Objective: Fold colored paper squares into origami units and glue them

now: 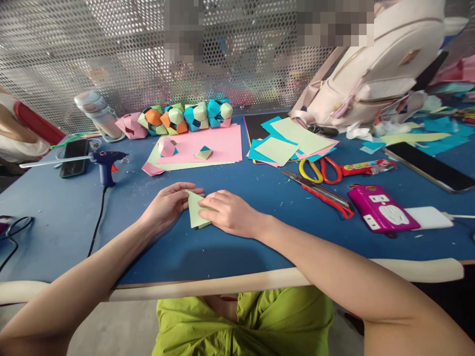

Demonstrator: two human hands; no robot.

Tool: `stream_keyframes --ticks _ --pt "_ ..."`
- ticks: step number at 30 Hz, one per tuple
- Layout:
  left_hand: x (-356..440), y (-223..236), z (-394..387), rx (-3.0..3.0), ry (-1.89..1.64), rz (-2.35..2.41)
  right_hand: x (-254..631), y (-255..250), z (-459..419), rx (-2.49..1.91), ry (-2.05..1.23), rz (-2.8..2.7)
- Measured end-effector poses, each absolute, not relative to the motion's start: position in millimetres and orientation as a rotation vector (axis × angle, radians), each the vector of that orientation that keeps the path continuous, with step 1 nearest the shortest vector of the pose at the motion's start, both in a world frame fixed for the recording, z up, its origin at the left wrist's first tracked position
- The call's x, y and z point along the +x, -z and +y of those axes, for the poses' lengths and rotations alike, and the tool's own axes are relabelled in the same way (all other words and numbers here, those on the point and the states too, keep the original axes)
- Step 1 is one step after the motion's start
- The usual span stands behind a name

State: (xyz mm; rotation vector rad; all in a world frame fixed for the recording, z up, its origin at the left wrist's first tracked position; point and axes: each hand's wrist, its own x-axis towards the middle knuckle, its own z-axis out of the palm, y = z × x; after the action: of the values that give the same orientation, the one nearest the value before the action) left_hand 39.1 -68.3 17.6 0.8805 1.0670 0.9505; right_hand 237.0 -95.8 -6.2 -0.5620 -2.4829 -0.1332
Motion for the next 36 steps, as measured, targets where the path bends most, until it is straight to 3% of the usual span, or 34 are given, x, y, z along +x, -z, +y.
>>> stream_keyframes --ticks 26,31,36 --pt "36 -7 -65 1.283 -1.01 1.18 242 10 -95 -0.589 0.018 -2.598" --pt "37 -12 -70 1.329 -1.053 1.153 240 9 -96 -0.672 -0.182 -2.405" --pt "42 -25 -86 1.468 -1.128 1.081 236 4 -95 -1.045 -0.417 -2.063"
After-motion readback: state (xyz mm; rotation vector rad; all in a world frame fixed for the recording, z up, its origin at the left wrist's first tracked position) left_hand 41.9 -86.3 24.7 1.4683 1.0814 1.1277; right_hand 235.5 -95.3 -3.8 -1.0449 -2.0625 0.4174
